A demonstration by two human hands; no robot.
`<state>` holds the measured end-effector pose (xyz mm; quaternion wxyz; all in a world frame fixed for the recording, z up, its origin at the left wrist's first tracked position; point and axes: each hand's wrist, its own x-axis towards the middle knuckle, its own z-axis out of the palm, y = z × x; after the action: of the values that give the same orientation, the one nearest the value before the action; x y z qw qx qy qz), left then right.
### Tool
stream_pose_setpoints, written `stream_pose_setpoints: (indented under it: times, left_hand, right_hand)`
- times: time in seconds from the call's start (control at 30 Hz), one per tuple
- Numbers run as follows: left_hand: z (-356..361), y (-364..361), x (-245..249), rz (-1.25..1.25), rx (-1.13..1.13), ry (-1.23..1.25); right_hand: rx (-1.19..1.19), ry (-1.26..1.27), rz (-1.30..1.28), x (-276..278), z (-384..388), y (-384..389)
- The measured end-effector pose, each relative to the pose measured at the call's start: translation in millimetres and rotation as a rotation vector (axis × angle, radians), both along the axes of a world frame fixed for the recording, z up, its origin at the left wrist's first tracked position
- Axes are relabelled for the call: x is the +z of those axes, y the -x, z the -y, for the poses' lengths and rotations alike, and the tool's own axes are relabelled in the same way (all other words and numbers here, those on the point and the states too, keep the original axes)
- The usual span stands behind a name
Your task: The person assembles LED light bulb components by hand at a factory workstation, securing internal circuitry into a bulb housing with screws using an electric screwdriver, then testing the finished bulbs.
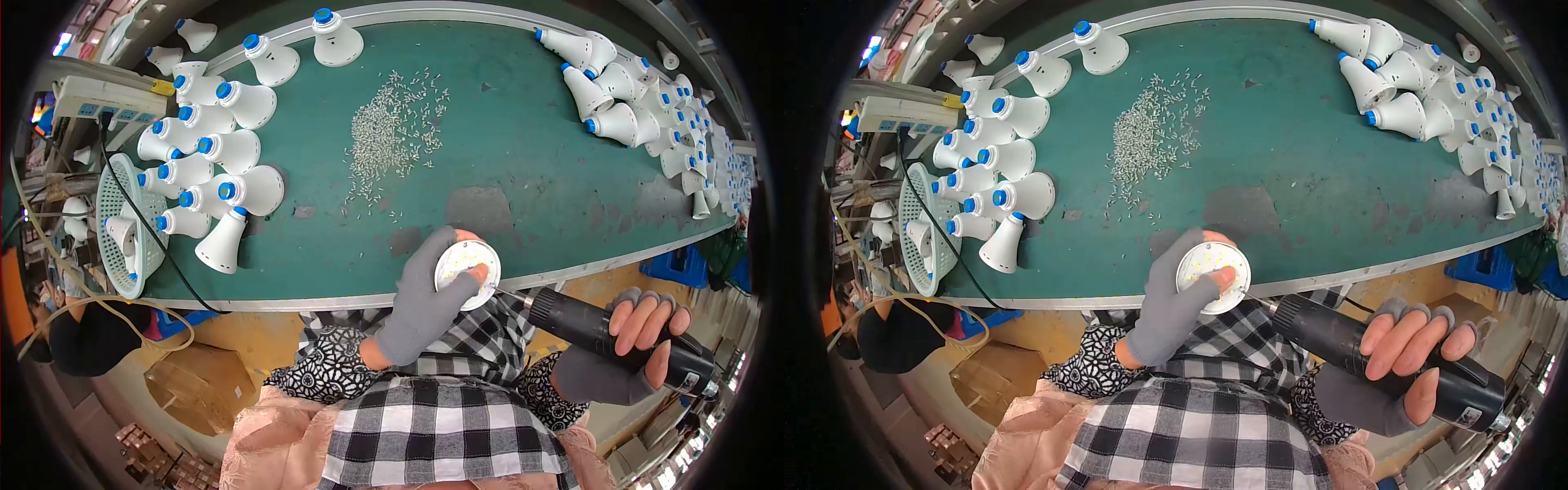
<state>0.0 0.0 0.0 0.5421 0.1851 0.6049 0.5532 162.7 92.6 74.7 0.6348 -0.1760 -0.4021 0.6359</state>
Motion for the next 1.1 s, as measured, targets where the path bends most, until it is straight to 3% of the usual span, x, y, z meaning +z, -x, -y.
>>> stream_pose_setpoints:
  times: [0.67, 1.1]
  left_hand:
    - [0, -1, 2, -0.043, -0.016, -0.003]
    - [2, -4, -3, -0.064, -0.023, -0.052]
  right_hand:
    - [-0.036, -0.044, 0.112, 3, 4, 4]
    - [0.018, -0.058, 0.323, 20, 20, 9]
